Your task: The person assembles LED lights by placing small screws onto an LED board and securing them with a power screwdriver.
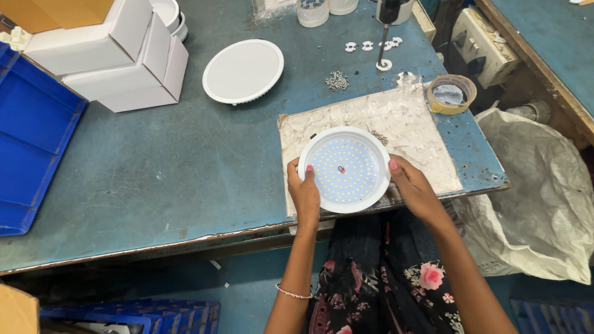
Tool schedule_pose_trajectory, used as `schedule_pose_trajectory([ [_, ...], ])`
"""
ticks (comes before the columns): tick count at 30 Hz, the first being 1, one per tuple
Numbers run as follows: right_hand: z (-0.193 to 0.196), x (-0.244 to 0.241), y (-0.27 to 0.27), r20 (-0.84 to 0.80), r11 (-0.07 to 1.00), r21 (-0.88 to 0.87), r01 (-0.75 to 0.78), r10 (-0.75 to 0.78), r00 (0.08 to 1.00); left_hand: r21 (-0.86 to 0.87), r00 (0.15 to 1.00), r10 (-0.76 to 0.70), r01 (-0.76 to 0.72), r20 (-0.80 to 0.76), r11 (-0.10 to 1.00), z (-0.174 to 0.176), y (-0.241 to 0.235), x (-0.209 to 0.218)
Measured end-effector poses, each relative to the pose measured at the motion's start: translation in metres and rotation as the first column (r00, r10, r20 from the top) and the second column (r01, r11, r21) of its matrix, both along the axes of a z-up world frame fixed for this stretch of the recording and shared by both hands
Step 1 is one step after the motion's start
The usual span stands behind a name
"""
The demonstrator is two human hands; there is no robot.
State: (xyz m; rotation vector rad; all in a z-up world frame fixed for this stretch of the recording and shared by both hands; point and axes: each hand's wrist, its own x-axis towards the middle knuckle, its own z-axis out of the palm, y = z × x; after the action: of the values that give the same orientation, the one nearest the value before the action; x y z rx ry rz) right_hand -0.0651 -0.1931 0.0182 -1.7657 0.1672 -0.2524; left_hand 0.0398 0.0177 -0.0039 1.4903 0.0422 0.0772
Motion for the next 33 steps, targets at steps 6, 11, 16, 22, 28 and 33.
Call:
schedule_pose_trajectory([
  [6, 0.002, 0.002, 0.001, 0.072, 1.0, -0.02, -0.011, 0.012, 0.997, 0.434, 0.988, 0.015, -0.081, 0.154, 0.897, 0.026, 0.001, -0.008],
  [11, 0.008, 0.001, 0.0, 0.016, 0.998, 0.03, 0.059, -0.06, 0.998, 0.572, 0.845, -0.003, -0.359, 0.534, 0.737, 0.045, -0.014, 0.01],
  [16, 0.01, 0.003, -0.004, 0.05, 0.986, 0.152, 0.063, -0.071, 0.996, 0.697, 0.769, -0.458, 0.023, 0.446, 0.717, 0.065, -0.088, 0.048],
  [22, 0.01, 0.003, -0.026, 0.142, 0.861, 0.508, -0.024, -0.056, 0.988, 0.942, 0.706, -0.707, 0.264, -0.043, 0.206, 0.081, -0.151, 0.08],
  [28, 0.007, 0.004, -0.03, 0.135, 0.832, 0.554, -0.025, -0.06, 0.989, 0.941, 0.725, -0.682, 0.158, 0.097, 0.301, 0.049, -0.173, 0.096],
  [33, 0.008, 0.002, -0.031, 0.127, 0.83, 0.558, -0.021, -0.061, 0.99, 0.923, 0.665, -0.68, -0.04, 0.31, 0.382, 0.022, -0.185, 0.097],
])
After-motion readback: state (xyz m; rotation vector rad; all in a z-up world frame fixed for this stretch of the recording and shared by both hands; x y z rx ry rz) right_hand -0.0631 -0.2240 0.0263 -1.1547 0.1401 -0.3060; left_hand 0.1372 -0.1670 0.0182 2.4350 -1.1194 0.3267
